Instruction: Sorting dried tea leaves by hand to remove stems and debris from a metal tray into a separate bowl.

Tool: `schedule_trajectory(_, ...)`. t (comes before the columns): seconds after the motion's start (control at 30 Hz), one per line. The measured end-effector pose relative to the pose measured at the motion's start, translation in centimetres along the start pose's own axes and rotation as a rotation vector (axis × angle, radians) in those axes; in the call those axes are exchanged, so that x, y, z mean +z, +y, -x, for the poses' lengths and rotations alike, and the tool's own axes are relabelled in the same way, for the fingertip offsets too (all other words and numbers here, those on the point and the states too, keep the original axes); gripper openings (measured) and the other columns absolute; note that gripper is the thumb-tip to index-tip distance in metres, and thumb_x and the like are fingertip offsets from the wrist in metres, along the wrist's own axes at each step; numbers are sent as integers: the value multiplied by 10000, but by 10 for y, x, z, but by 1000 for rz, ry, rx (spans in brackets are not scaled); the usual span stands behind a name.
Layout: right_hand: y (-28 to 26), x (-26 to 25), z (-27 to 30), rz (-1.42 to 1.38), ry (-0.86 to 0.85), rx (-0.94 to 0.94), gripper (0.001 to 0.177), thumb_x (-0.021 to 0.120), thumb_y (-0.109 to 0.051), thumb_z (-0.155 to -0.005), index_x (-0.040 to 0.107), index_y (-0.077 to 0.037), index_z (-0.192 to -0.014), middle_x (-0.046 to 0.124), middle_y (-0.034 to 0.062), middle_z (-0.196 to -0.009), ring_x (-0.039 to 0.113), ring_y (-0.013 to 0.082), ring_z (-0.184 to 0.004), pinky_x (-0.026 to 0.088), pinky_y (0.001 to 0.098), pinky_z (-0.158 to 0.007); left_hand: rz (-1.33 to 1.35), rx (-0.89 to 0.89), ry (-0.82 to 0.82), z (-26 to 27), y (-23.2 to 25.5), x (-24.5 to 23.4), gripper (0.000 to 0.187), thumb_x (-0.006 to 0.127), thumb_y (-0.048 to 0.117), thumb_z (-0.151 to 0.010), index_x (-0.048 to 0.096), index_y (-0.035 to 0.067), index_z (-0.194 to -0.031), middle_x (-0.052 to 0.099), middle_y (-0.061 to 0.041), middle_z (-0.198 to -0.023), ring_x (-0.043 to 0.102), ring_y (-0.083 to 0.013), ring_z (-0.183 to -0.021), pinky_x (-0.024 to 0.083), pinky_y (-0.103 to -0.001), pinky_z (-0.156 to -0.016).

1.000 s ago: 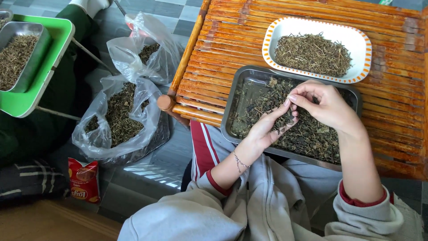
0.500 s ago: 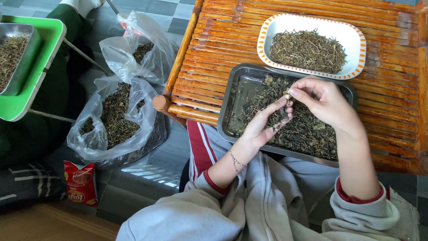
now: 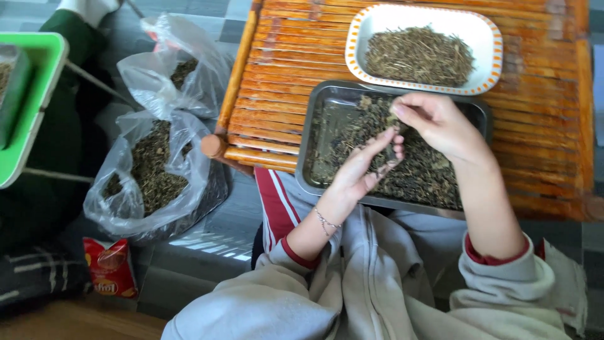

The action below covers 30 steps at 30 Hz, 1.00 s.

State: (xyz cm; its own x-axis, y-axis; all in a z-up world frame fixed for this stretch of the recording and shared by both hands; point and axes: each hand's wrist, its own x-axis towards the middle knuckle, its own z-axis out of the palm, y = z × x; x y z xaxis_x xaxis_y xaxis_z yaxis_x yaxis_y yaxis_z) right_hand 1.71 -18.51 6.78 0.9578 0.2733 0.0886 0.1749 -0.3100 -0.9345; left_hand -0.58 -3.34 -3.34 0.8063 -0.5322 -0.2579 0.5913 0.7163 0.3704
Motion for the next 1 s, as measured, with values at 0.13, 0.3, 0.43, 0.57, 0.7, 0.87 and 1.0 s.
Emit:
schedule_trajectory(0.13, 1, 1, -3, -130, 16, -19, 159, 581, -74, -1073, 691, 5, -1157, 612, -10, -948, 549, 63, -874, 490, 248, -847, -73, 41, -3, -3, -1, -4, 333, 767, 249, -984, 689, 24, -1217, 751, -106, -1061, 747, -162, -954, 616, -326, -938)
schedule_trajectory(0.3, -11, 1, 4, -215, 14, 4, 157, 582, -77, -1069, 678, 22, -1142, 621, 15, -904, 580, 71, -831, 512, 260, -826, -82, 46, -28, -4, -1, -2, 364, 745, 236, -993, 660, 13, -1267, 740, -91, -1078, 724, -140, -954, 606, -314, -952)
schedule_trajectory(0.43, 0, 1, 3, -229, 19, -7, 151, 589, -70, -1060, 674, 26, -1140, 636, 32, -913, 589, 79, -818, 516, 265, -812, -56, 48, -27, -1, 1, 2, 358, 744, 216, -987, 657, -11, -1250, 726, -111, -1062, 700, -148, -944, 604, -315, -946)
schedule_trajectory(0.57, -3, 3, 6, -251, 35, 23, 142, 595, -72, -1052, 677, 16, -1126, 619, 14, -876, 615, 78, -760, 546, 251, -749, -53, 42, -40, 6, 6, 8, 349, 724, 208, -996, 651, -14, -1255, 720, -119, -1087, 697, -155, -966, 600, -314, -955)
schedule_trajectory(0.7, 23, 3, 1, -267, 16, -41, 159, 618, -97, -1044, 676, 27, -1126, 638, 60, -916, 651, 121, -809, 576, 302, -747, -85, 68, 5, 3, 7, 3, 353, 719, 190, -982, 642, 0, -1270, 706, -89, -1063, 678, -128, -942, 590, -298, -945)
schedule_trajectory(0.87, 13, 4, 9, -285, 75, -88, 144, 647, -102, -1027, 698, 15, -1095, 637, 51, -853, 663, 122, -743, 594, 317, -718, -130, 16, 22, 3, 5, 3, 320, 702, 201, -983, 665, 5, -1233, 699, -97, -1049, 663, -137, -928, 585, -317, -947)
schedule_trajectory(1.0, -9, 4, 21, -116, 95, -142, 163, 664, -160, -1007, 705, -13, -1063, 644, 80, -832, 625, 166, -731, 557, 351, -686, -3, 48, 51, 9, 4, 16, 249, 707, 152, -976, 671, -3, -1167, 686, -106, -1009, 625, -141, -886, 568, -307, -905)
